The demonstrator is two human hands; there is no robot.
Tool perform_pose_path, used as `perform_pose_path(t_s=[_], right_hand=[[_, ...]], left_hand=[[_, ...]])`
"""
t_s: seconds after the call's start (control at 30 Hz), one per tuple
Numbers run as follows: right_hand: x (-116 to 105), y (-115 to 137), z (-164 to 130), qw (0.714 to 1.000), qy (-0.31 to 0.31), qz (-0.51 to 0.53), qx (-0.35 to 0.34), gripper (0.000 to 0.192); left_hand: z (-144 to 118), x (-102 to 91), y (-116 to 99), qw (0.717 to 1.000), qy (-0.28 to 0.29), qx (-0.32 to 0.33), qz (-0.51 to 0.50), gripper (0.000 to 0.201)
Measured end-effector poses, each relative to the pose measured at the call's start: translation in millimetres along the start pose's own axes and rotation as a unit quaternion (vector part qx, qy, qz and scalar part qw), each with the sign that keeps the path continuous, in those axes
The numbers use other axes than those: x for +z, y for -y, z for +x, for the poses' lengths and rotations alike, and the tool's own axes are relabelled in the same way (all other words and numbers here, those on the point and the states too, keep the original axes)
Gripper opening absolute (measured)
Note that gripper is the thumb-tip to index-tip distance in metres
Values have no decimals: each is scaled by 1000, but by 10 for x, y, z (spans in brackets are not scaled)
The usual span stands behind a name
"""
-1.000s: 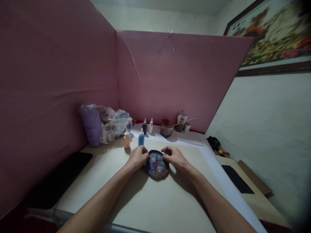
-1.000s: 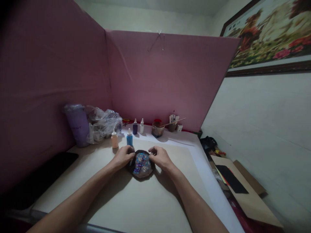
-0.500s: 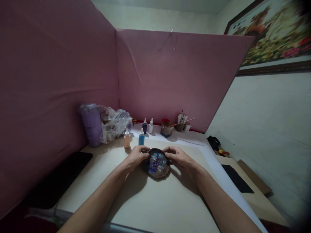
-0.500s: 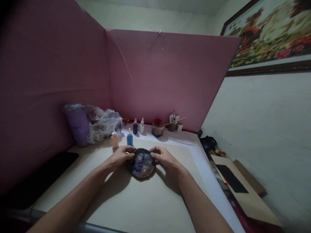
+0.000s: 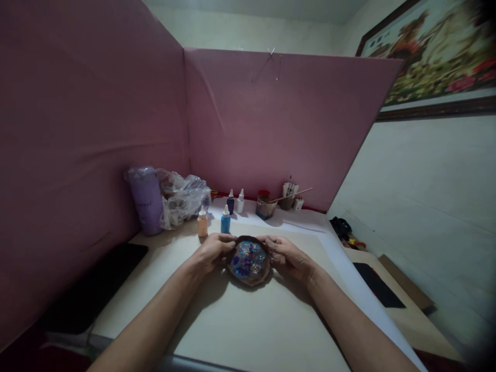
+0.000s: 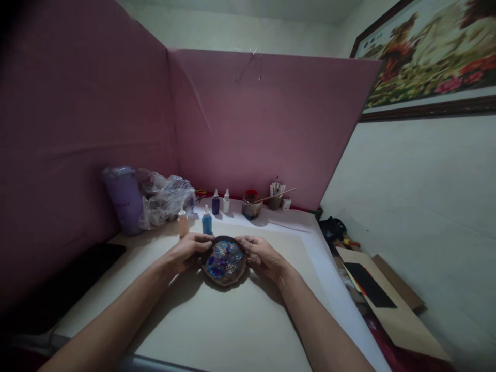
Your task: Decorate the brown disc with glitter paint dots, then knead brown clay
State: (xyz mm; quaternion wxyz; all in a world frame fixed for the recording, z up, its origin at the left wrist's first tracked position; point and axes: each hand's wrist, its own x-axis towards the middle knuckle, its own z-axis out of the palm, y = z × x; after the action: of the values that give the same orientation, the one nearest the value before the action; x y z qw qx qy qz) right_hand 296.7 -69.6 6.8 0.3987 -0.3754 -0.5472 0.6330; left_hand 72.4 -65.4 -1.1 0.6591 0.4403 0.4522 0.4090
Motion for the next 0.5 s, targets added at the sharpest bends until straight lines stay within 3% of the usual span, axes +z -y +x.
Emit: perform_pose_path(t_s=[0.13, 0.37, 0.5], right_hand=[[23, -20, -10, 997, 57, 49, 35, 34], [-9, -66, -35, 992, 61, 98, 39, 34], [-172, 36, -69, 992, 38, 112, 50, 34]], left_hand=[[9, -16, 12, 1000, 6, -8, -4, 26], [-2, 28, 23, 999, 31, -18, -6, 25], [64, 227, -130, 996, 56, -53, -34, 25]])
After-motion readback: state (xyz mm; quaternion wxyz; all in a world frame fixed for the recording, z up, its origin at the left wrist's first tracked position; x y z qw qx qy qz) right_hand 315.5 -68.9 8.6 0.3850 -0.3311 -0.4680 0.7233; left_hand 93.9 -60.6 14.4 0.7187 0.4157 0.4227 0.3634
